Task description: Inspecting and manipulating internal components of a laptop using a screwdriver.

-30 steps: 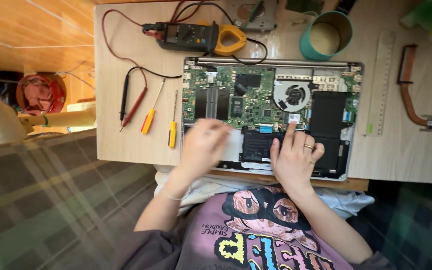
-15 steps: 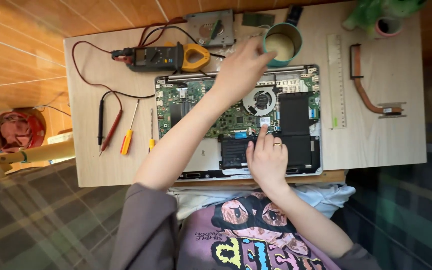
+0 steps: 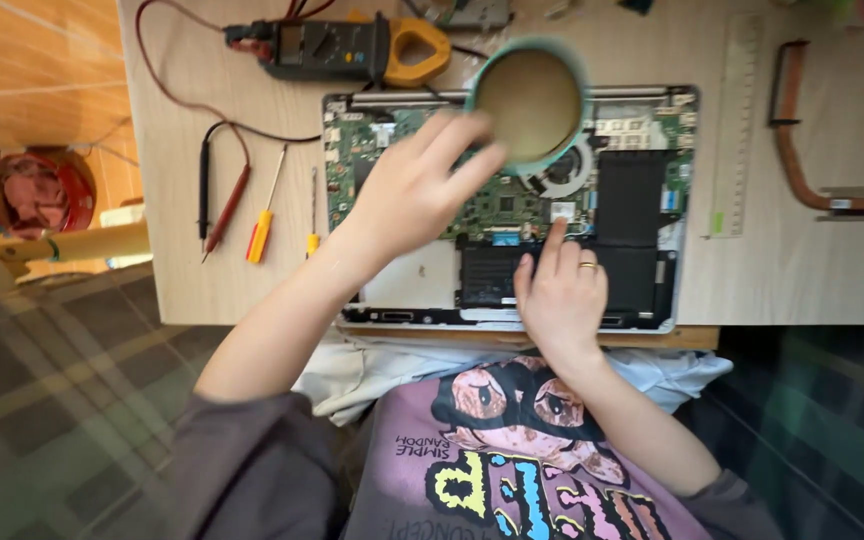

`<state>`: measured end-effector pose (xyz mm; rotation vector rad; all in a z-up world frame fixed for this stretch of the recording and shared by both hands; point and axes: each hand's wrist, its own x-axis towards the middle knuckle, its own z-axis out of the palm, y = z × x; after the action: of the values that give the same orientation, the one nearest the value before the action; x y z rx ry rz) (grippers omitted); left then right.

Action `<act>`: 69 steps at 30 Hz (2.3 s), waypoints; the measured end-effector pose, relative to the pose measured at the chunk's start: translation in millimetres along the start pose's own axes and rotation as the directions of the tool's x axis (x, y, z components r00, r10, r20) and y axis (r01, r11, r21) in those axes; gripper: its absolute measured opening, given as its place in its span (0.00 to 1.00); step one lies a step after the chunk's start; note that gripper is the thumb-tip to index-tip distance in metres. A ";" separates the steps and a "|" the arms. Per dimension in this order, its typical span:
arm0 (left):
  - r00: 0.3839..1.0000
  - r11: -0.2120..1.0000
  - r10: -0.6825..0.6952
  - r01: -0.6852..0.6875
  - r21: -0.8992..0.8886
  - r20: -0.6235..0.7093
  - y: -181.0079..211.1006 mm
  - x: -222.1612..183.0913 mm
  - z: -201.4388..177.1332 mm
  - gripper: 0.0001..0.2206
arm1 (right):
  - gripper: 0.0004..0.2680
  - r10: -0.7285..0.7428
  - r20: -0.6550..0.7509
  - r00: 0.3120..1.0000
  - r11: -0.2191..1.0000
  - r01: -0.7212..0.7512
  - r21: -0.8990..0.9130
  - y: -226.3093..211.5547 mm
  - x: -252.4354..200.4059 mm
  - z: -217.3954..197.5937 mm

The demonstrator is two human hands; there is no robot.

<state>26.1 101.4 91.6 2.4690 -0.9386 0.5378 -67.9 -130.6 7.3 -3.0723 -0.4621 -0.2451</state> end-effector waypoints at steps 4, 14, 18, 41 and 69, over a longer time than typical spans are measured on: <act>0.997 0.999 0.050 -0.051 0.018 0.051 11.7 -64.3 -18.0 0.16 | 0.23 0.003 -0.003 1.000 1.000 -0.003 0.008 0.6 -1.8 0.5; 0.991 0.986 -0.077 0.092 -0.137 0.113 36.1 -109.4 -1.3 0.16 | 0.28 -0.004 0.065 0.998 0.997 -0.001 0.079 4.0 2.4 -7.0; 0.978 0.964 -0.193 0.205 -0.169 0.082 36.3 -103.9 -31.3 0.16 | 0.29 0.003 0.092 0.996 0.999 -0.007 0.039 2.5 2.9 -7.3; 0.537 0.550 -0.832 0.832 -0.074 -0.138 15.7 -210.4 -19.8 0.15 | 0.33 0.048 0.142 0.989 0.999 -0.046 -0.017 -1.7 7.6 -9.9; 0.329 0.200 -0.930 0.826 -0.527 0.162 30.9 -165.7 -24.5 0.12 | 0.42 0.043 0.181 0.983 0.999 -0.039 -0.029 -5.6 12.6 -20.7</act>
<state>-115.1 179.8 37.5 1.8929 0.5139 0.0408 -60.8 -122.5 29.7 -3.1394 -0.4036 0.0311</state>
